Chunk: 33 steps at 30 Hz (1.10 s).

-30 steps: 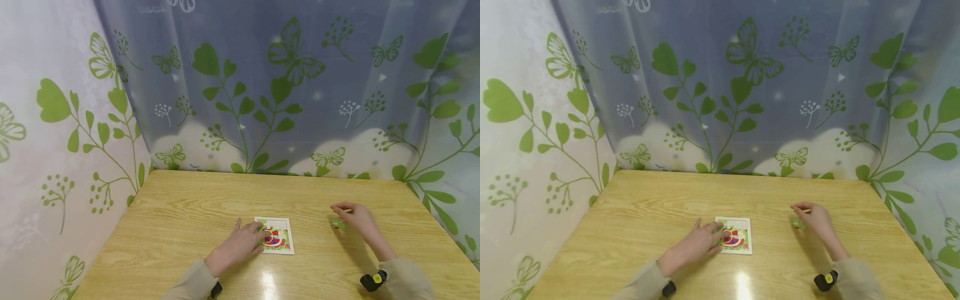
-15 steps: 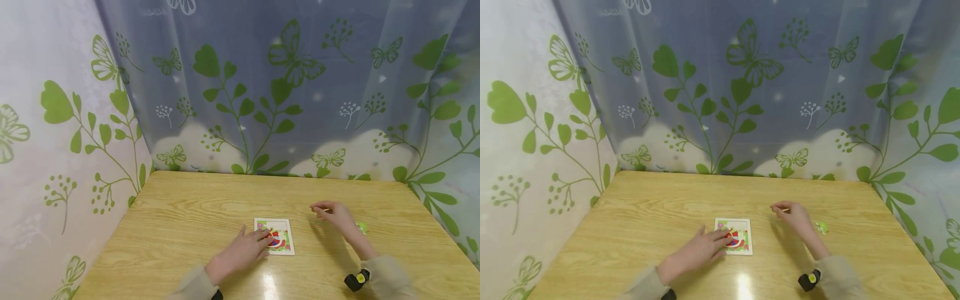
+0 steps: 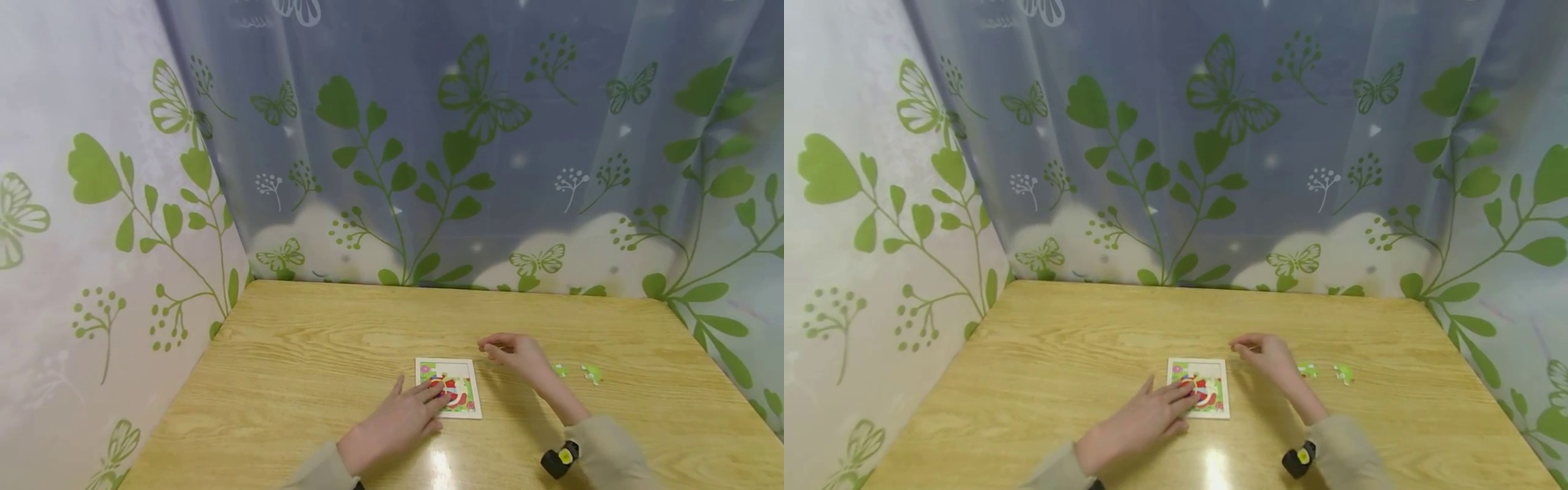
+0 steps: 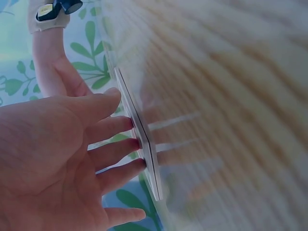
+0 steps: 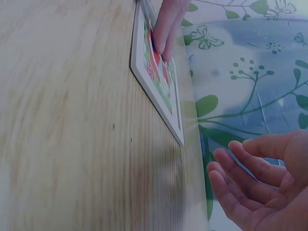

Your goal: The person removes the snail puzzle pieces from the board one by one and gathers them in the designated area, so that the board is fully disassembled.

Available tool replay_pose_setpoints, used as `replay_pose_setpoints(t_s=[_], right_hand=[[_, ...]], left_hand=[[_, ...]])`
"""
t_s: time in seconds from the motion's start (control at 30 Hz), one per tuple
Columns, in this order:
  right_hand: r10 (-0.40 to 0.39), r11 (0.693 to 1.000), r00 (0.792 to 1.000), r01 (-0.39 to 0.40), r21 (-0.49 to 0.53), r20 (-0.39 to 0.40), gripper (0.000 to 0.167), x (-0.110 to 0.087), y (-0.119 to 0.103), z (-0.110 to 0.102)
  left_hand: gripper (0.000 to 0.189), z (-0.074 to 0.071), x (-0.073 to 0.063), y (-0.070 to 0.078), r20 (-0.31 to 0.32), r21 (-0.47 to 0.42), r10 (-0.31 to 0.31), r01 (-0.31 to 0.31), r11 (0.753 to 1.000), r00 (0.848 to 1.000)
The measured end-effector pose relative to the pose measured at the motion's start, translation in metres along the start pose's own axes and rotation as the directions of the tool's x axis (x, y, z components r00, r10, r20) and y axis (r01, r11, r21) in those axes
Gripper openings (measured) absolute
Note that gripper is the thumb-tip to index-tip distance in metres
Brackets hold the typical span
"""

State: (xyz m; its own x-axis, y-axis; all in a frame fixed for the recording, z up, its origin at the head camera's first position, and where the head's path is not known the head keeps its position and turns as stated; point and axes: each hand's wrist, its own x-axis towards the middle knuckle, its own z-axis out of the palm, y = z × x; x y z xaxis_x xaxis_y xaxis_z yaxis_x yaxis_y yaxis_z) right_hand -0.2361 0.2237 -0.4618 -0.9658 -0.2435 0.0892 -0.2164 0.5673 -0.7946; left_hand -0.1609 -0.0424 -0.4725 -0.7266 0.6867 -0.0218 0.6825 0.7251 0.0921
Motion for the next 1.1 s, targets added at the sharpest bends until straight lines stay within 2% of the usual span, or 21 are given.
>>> replay_pose_setpoints(t_s=[0.27, 0.63, 0.93, 1.1], right_hand=[[-0.019, 1.000, 0.999, 0.018, 0.023, 0.040, 0.025, 0.007, -0.010, 0.021], [-0.066, 0.997, 0.992, 0.069, -0.025, 0.104, 0.023, 0.013, -0.024, 0.047], [-0.028, 0.999, 0.987, 0.032, -0.021, 0.156, 0.023, 0.014, -0.026, 0.060], [-0.041, 0.996, 0.987, 0.052, -0.069, 0.155, 0.022, 0.014, -0.026, 0.063]], left_hand=[[0.050, 0.000, 0.002, -0.002, 0.003, -0.008, 0.010, -0.010, 1.000, 1.000], [0.051, 0.000, 0.001, -0.001, 0.004, 0.004, 0.006, -0.006, 1.000, 1.000], [0.053, 0.000, 0.001, 0.001, 0.001, 0.038, 0.008, -0.008, 0.999, 1.000], [0.053, -0.001, 0.000, 0.002, 0.009, 0.048, 0.010, -0.010, 0.999, 1.000]])
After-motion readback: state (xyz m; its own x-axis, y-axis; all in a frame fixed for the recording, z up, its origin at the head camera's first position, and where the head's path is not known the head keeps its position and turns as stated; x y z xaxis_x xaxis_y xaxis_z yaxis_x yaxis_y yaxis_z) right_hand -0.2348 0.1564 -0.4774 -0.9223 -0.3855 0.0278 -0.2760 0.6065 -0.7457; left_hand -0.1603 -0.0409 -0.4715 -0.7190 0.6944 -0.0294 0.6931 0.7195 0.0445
